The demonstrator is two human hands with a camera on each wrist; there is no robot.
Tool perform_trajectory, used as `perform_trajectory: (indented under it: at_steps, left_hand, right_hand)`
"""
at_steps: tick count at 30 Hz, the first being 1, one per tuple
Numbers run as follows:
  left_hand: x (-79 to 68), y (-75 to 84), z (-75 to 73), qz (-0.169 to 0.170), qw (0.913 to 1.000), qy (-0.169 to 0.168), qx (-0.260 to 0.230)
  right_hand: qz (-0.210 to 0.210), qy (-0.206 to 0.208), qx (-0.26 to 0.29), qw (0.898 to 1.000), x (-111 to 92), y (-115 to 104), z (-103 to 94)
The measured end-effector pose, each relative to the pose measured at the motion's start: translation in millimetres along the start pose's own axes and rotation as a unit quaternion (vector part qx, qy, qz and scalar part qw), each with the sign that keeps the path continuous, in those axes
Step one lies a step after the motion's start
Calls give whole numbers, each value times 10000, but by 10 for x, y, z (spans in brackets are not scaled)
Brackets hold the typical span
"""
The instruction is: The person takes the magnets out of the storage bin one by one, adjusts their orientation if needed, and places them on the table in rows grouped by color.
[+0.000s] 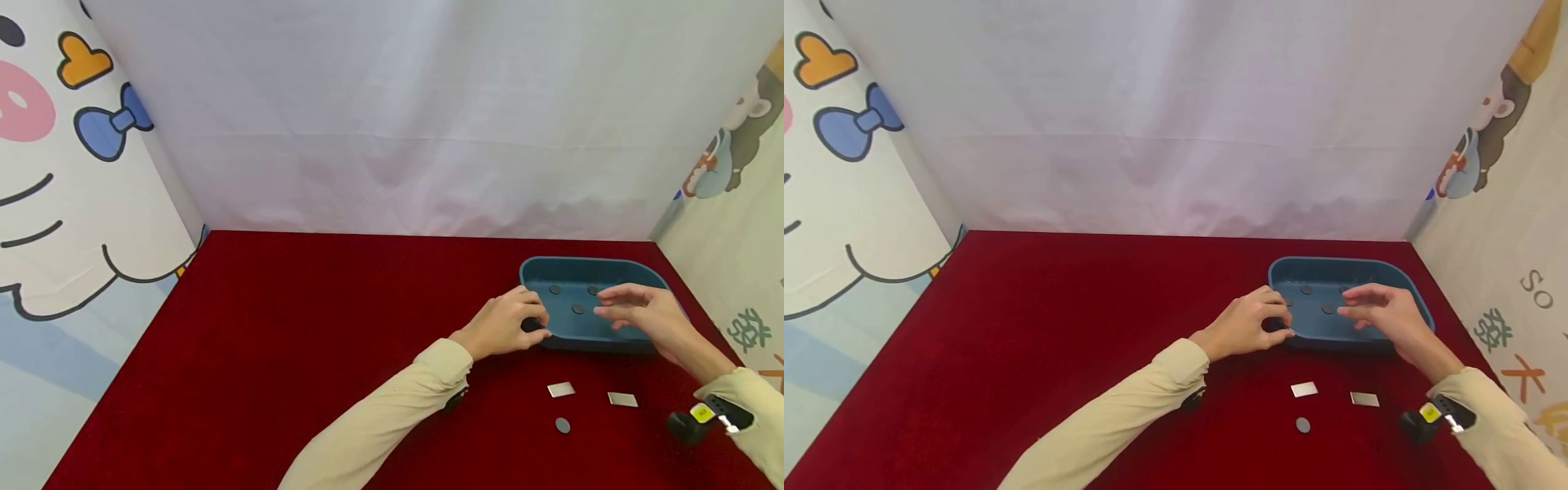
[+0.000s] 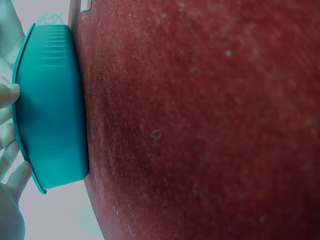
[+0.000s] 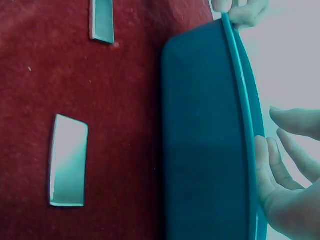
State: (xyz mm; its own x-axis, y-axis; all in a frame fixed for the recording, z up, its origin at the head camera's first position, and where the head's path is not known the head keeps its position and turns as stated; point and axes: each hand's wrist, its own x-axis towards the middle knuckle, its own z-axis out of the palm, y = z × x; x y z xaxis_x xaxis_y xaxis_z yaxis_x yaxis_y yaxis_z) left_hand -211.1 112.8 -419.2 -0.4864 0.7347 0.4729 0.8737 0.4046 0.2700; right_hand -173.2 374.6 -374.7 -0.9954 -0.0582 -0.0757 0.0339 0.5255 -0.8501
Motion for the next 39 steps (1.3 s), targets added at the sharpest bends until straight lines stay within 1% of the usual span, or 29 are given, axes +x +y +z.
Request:
perform_trajectory:
  at_steps: [7,14,19,27,33,39]
  left_hand:
    - [1,11,-21,23,10000,18,4]
    - [3,10,-19,6,9999,68,75]
    - [3,13,-12,0,10000,55,65]
    - [6,4,-3,-4,10000,0,71]
    - [13,0,-3,-4,9999,19,105]
    - [8,4,1,-2,10000,41,66]
  right_hand:
    - [129,-209,-35,9997,113,79,-30]
    - [140,-242,-292,9992,225,127,-15]
    - [268,-404,-441,9978,299,156,3]
    - [474,-640,-313,9963,446,223,17]
    - [423,-767,-331,9956,533,241,93]
    - [229,-689,-850,9937,583,223,150]
